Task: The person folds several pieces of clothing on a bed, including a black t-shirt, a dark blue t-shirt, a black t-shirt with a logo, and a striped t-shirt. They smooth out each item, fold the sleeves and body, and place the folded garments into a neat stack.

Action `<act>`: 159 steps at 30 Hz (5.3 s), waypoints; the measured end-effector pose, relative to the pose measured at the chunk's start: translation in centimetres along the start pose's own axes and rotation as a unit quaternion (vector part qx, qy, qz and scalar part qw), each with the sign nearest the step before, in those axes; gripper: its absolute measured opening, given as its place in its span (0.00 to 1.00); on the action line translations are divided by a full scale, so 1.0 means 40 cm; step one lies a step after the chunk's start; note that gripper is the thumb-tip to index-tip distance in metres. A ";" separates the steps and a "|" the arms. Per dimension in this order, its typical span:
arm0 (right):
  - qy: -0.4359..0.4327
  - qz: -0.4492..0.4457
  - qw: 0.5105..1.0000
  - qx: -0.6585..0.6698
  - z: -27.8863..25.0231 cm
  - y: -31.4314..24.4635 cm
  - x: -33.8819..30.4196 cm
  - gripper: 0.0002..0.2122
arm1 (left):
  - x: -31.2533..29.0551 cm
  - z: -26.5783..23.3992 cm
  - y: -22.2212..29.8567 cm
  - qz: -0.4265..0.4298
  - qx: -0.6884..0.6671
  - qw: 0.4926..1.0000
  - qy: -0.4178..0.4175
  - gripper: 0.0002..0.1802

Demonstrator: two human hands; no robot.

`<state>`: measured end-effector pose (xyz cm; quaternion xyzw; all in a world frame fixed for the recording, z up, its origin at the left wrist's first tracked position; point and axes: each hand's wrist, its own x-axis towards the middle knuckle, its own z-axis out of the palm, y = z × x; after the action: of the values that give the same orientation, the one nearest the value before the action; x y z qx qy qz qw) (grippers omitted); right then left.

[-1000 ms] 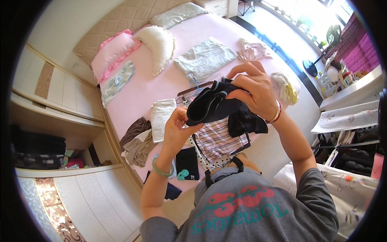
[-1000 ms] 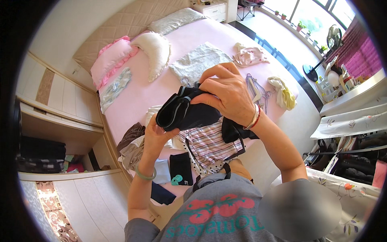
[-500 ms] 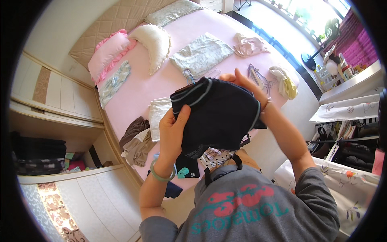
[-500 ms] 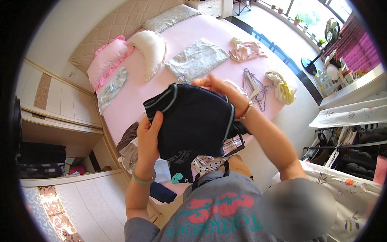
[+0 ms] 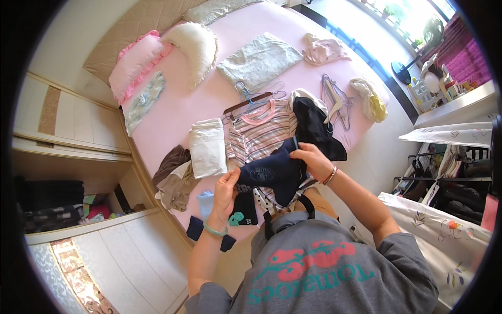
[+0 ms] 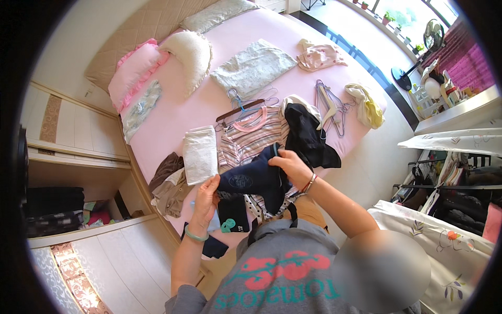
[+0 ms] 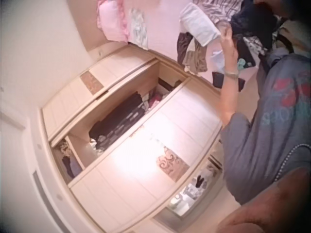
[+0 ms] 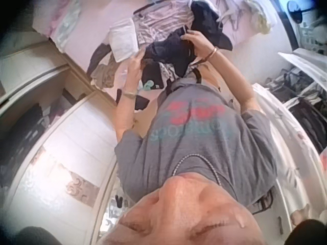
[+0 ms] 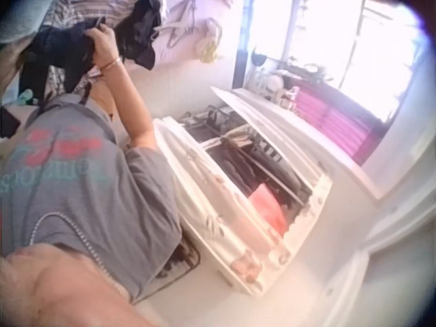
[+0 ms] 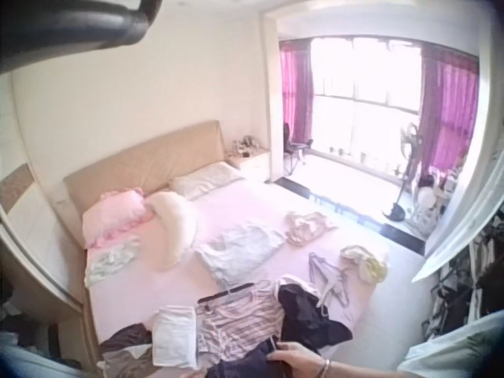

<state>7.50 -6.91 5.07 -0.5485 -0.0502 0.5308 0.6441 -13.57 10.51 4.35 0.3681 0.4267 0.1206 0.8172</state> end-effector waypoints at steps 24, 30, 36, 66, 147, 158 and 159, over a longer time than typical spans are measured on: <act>-0.050 0.003 0.981 -0.185 -0.083 0.022 0.089 0.32 | 0.032 0.010 -0.084 0.096 0.100 0.986 0.095 0.11; -0.210 -0.001 0.923 -0.321 -0.077 -0.050 0.153 0.33 | 0.100 0.064 -0.020 0.094 0.102 0.984 0.113 0.13; -0.197 -0.120 0.787 -0.572 -0.042 -0.121 0.272 0.21 | 0.217 0.038 0.060 0.171 0.171 0.964 0.111 0.11; -0.249 -0.108 0.592 -0.759 -0.420 0.485 0.325 0.16 | 0.201 -0.105 -0.775 -0.025 0.210 0.965 0.157 0.08; -0.286 -0.083 0.658 -0.692 -0.480 0.527 0.516 0.22 | 0.438 -0.249 -0.724 0.126 0.614 0.774 -0.087 0.32; 0.040 -0.139 0.856 -0.497 -0.425 0.458 0.798 0.11 | 0.669 -0.246 -0.593 0.062 0.136 0.974 0.171 0.22; 0.036 -0.151 0.853 -0.498 -0.413 0.457 0.813 0.10 | 0.686 -0.232 -0.606 0.076 0.145 0.968 0.193 0.23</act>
<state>20.71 3.30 -32.14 -0.8004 -0.3671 0.3103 0.3582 -7.05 12.21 -32.84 0.4837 0.5598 0.1879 0.6461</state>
